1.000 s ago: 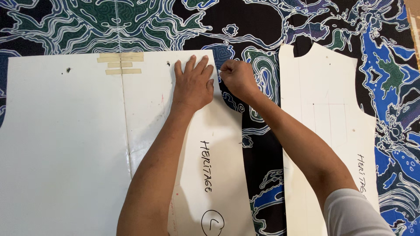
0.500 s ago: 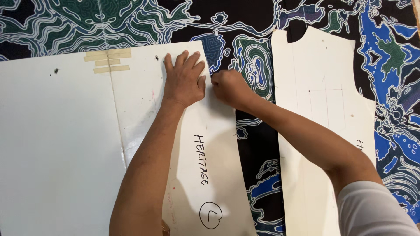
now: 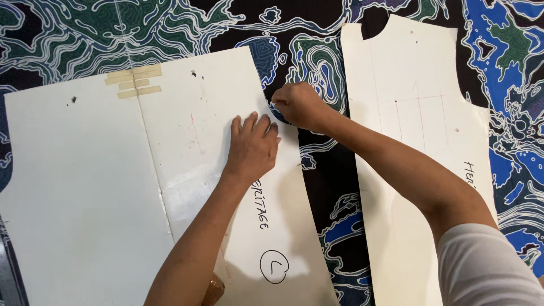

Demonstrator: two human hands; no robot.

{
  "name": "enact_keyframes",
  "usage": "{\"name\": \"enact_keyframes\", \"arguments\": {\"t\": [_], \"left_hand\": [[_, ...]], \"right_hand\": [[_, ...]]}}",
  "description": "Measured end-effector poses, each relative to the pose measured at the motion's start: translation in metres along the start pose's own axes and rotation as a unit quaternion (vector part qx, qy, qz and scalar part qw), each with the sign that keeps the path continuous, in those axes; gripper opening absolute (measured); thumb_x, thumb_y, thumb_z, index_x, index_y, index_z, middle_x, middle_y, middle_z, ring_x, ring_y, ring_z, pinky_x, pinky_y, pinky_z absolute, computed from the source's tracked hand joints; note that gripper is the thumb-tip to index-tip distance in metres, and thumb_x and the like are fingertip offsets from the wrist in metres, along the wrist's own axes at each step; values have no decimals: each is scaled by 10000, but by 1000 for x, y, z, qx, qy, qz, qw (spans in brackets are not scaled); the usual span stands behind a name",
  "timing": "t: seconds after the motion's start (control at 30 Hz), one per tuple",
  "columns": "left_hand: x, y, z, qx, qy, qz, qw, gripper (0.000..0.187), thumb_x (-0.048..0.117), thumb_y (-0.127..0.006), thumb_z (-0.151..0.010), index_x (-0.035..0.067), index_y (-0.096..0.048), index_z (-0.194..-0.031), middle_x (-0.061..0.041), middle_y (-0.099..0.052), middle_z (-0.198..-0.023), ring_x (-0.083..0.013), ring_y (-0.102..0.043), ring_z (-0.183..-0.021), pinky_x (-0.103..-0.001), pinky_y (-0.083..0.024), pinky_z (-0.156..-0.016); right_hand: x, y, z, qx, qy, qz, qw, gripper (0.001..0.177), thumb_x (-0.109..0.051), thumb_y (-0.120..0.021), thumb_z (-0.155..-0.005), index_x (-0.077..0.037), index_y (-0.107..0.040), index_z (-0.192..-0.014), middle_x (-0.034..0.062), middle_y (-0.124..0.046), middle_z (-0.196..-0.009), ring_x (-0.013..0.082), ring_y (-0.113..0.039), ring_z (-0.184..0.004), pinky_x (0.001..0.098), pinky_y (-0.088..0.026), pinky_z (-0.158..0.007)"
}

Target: The person places paper templates on a patterned fabric, uses a metal ruler to measure and mark lines with a white chalk-like tool, and pins the templates to the fabric. The person handles the templates, ruler, and pins throughout the process.

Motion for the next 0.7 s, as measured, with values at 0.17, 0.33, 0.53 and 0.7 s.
{"name": "enact_keyframes", "arguments": {"t": [0.17, 0.33, 0.53, 0.7], "left_hand": [[4, -12, 2, -43, 19, -1, 999, 284, 136, -669, -907, 123, -744, -1180, -116, -613, -1332, -385, -487, -1335, -718, -266, -1125], [6, -20, 6, -56, 20, -12, 998, 377, 50, -652, -897, 164, -736, -1246, -113, -598, -1346, -406, -477, -1347, -739, -238, -1135], [10, -19, 5, -75, 20, -36, 996, 461, 21, -653, -852, 211, -730, -1266, -113, -586, -1347, -423, -464, -1349, -762, -237, -1112], [14, -19, 3, -83, 20, -39, 996, 505, -7, -652, -838, 205, -718, -1292, -120, -568, -1324, -437, -451, -1352, -783, -246, -1081]], "right_hand": [[-5, -9, 3, -13, 6, 18, 1000, 31, -2, -725, -813, -9, -742, -838, 158, -714, -828, 325, -681, -711, 411, -550, -650], [-14, -14, 11, -97, 0, 38, 995, 17, -10, -732, -815, -5, -737, -799, 144, -697, -807, 306, -684, -690, 403, -546, -620], [-30, -2, 33, -202, 67, 112, 971, 148, 15, -708, -729, -20, -765, -861, 109, -694, -839, 282, -694, -700, 387, -561, -609], [-45, 36, 60, -271, 90, 249, 925, 63, -28, -705, -786, -38, -747, -832, 94, -675, -825, 258, -706, -759, 380, -577, -660]]}}
Point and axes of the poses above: each hand's wrist, its own z-axis away from the middle knuckle, its own y-axis out of the back of the hand, x = y × z, the point moved 9 cm from there along -z, towards the middle knuckle
